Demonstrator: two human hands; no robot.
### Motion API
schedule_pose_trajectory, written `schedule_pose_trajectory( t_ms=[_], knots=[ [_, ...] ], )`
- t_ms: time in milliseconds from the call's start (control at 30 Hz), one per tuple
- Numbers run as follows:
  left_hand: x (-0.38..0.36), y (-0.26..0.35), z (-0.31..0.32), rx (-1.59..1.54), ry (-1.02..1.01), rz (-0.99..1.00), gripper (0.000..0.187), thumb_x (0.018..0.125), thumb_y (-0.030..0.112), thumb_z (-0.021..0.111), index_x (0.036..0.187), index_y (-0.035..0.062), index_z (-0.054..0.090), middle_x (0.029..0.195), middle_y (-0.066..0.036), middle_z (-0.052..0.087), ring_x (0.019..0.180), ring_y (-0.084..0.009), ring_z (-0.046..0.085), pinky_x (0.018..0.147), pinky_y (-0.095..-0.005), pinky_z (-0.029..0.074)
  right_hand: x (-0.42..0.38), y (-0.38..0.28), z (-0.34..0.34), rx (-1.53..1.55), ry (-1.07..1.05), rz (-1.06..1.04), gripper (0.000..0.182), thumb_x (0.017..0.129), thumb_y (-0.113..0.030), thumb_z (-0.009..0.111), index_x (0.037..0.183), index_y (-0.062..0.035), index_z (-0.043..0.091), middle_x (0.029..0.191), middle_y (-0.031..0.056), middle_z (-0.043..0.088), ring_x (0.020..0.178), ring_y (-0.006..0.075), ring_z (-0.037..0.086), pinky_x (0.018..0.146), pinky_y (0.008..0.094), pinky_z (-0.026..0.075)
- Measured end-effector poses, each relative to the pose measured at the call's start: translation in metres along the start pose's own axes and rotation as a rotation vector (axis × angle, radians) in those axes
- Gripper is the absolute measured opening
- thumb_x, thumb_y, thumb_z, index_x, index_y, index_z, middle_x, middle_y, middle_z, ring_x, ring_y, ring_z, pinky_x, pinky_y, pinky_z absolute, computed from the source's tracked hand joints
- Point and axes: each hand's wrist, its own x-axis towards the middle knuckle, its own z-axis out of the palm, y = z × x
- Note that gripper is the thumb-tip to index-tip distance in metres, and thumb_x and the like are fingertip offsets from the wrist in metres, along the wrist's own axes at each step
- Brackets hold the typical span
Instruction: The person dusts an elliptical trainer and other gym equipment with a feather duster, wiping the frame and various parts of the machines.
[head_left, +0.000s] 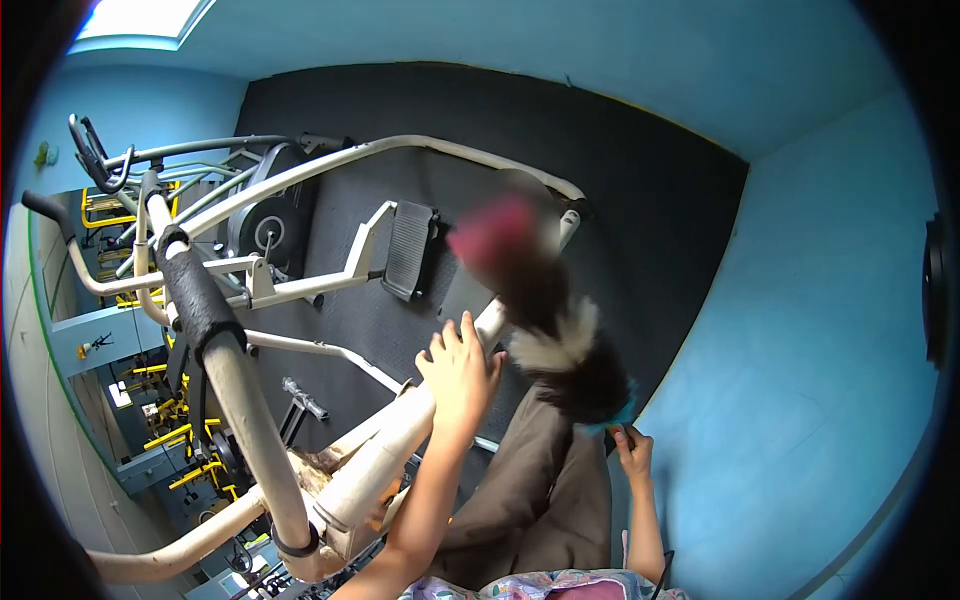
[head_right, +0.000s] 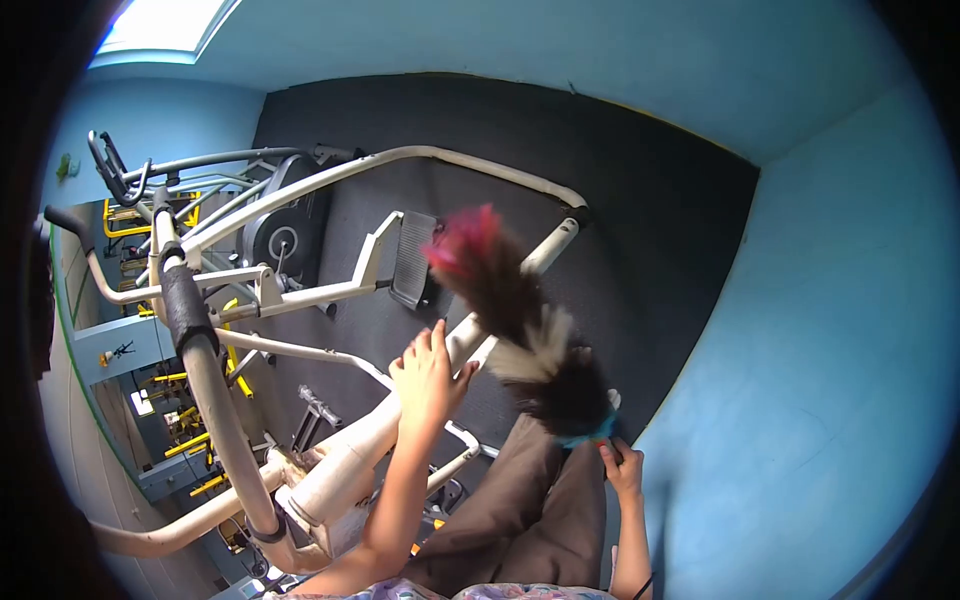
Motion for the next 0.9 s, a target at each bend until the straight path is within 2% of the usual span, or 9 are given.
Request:
schedule_pose_trajectory(
  t_ms=[67, 100, 133, 267, 367, 533, 600, 733, 900],
  knots=[
    [0.026, -0.001, 0.007, -0.053, -0.292, -0.116, 0.058, 0.071, 0.038, 0.068, 0.11, 0.0003, 0.045, 0.101, -0.019, 0.056, 0.09, -0.0314, 0.06, 0.072, -0.0426, 0.047, 0.014, -0.007, -0.003, -0.127, -0.066, -0.061, 0.039, 0.081, -0.037, 0.059, 0.071, 0.0007, 0.055, 0.048, 0.0146, 0.045, 0.046, 0.0327, 0.052, 0.043, 0.0368, 0.036],
    [0.03, -0.005, 0.018, 0.0, -0.24, -0.045, 0.051, 0.073, 0.042, 0.065, 0.096, 0.0, 0.048, 0.087, -0.017, 0.06, 0.074, -0.0308, 0.063, 0.06, -0.0413, 0.05, 0.024, -0.019, -0.004, -0.154, -0.11, -0.026, 0.038, 0.081, -0.036, 0.06, 0.071, -0.0005, 0.055, 0.051, 0.0164, 0.046, 0.05, 0.0378, 0.049, 0.045, 0.0381, 0.037],
    [0.032, -0.004, 0.021, 0.0, -0.25, -0.038, 0.051, 0.073, 0.042, 0.065, 0.096, 0.0, 0.048, 0.087, -0.017, 0.06, 0.074, -0.0308, 0.063, 0.06, -0.0413, 0.05, 0.033, -0.017, -0.001, -0.157, -0.107, -0.014, 0.038, 0.081, -0.036, 0.06, 0.071, -0.0005, 0.055, 0.051, 0.0164, 0.046, 0.05, 0.0378, 0.049, 0.045, 0.0381, 0.037],
    [0.033, 0.004, 0.021, 0.048, -0.297, -0.036, 0.046, 0.08, 0.042, 0.058, 0.088, -0.0023, 0.049, 0.081, -0.017, 0.06, 0.071, -0.0315, 0.063, 0.06, -0.0396, 0.05, 0.065, 0.009, 0.004, -0.264, 0.049, 0.017, 0.041, 0.086, -0.032, 0.055, 0.063, -0.0001, 0.043, 0.05, 0.0152, 0.038, 0.042, 0.0296, 0.039, 0.044, 0.0367, 0.032],
    [0.033, 0.004, 0.021, 0.047, -0.28, -0.007, 0.047, 0.081, 0.042, 0.056, 0.089, -0.0029, 0.047, 0.079, -0.019, 0.059, 0.071, -0.0326, 0.062, 0.06, -0.0405, 0.049, 0.067, 0.028, -0.009, -0.108, -0.013, 0.107, 0.042, 0.084, -0.033, 0.057, 0.061, 0.0001, 0.046, 0.045, 0.0091, 0.038, 0.041, 0.0149, 0.041, 0.043, 0.0334, 0.031],
    [0.038, 0.009, 0.023, 0.106, -0.35, -0.065, 0.045, 0.08, 0.043, 0.057, 0.092, 0.0008, 0.045, 0.08, -0.017, 0.059, 0.072, -0.0319, 0.063, 0.064, -0.0407, 0.049, 0.08, 0.019, -0.024, -0.084, -0.13, 0.035, 0.039, 0.08, -0.033, 0.061, 0.064, 0.0008, 0.051, 0.046, 0.0087, 0.039, 0.043, 0.0138, 0.04, 0.044, 0.0323, 0.032],
    [0.038, 0.008, 0.024, 0.133, -0.335, -0.057, 0.047, 0.08, 0.044, 0.057, 0.093, -0.0003, 0.046, 0.08, -0.018, 0.061, 0.07, -0.0327, 0.063, 0.06, -0.04, 0.05, 0.102, 0.019, -0.027, -0.125, -0.176, 0.139, 0.04, 0.08, -0.036, 0.062, 0.068, 0.0011, 0.051, 0.058, 0.02, 0.046, 0.055, 0.0395, 0.046, 0.048, 0.0377, 0.036],
    [0.04, 0.014, 0.019, 0.137, -0.358, -0.068, 0.047, 0.075, 0.038, 0.065, 0.097, 0.0, 0.046, 0.082, -0.017, 0.06, 0.073, -0.0315, 0.062, 0.064, -0.0392, 0.049, 0.162, 0.062, -0.023, -0.268, 0.038, 0.184, 0.043, 0.081, -0.039, 0.06, 0.069, 0.0017, 0.05, 0.057, 0.02, 0.043, 0.052, 0.0373, 0.038, 0.047, 0.0371, 0.033],
    [0.048, 0.019, 0.023, 0.193, -0.419, -0.093, 0.051, 0.063, 0.02, 0.074, 0.1, 0.0015, 0.044, 0.083, -0.015, 0.06, 0.078, -0.0289, 0.062, 0.068, -0.0398, 0.048, 0.189, 0.04, -0.04, -0.028, -0.048, 0.28, 0.046, 0.081, -0.04, 0.06, 0.068, 0.0025, 0.049, 0.054, 0.0189, 0.042, 0.048, 0.0327, 0.037, 0.046, 0.0333, 0.033]
  ],
)
